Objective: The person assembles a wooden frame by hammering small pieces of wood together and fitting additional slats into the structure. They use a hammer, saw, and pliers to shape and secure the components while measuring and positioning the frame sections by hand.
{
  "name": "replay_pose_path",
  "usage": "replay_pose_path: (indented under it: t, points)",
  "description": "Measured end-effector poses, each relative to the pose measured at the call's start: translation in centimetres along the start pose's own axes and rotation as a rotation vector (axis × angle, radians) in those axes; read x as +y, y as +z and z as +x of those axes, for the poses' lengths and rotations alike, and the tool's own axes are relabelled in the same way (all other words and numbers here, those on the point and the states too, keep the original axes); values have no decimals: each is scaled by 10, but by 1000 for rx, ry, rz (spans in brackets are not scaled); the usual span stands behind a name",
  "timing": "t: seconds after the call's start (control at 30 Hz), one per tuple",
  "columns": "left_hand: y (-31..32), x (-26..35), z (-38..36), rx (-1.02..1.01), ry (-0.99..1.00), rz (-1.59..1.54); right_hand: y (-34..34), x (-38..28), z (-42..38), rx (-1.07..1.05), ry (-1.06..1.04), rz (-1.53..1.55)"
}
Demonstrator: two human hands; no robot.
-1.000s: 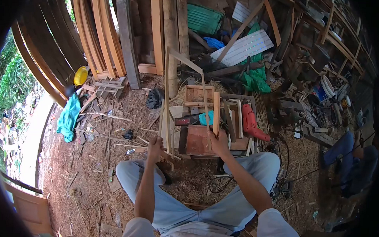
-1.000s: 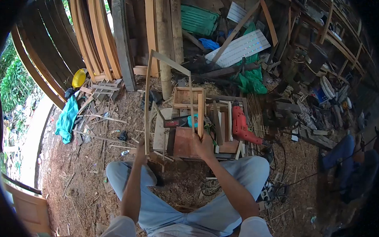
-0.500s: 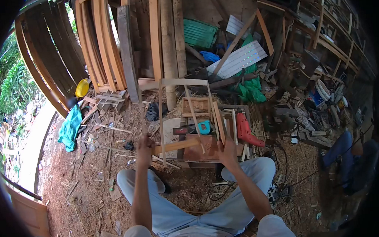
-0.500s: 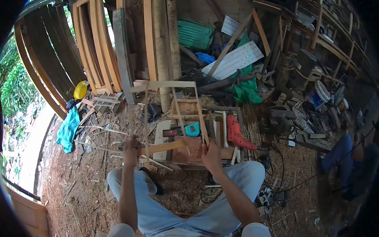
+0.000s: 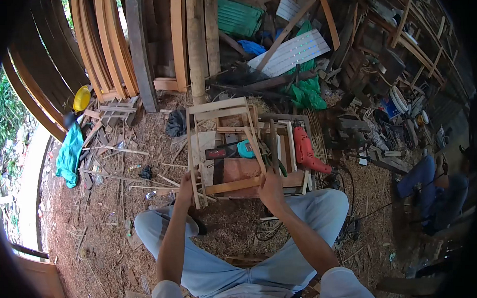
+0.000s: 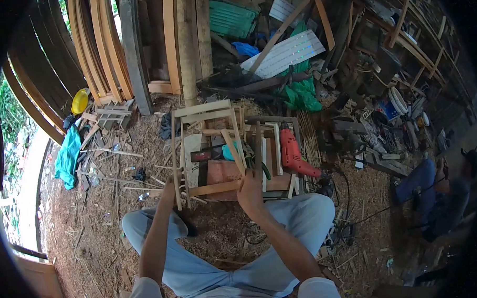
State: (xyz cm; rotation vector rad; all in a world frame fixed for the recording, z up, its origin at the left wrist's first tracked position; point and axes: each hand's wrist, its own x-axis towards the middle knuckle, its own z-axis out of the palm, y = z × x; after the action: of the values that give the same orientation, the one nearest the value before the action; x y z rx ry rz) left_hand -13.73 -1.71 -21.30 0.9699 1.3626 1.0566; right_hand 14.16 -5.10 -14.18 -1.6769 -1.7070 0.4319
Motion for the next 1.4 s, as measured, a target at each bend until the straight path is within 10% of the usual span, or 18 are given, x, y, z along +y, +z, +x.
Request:
replay_pose_path:
  t: [0.13,0.37,1.4]
  points:
    - [-6,29,-6,41,-228,-348,4,-10,0,-23,-51,-53]
    - [22,36,-17,343,412,515,17,22,1,45,-77,-135]
    - [17,46,-24,227,206,412,-10,9,0,-22,108,-181]
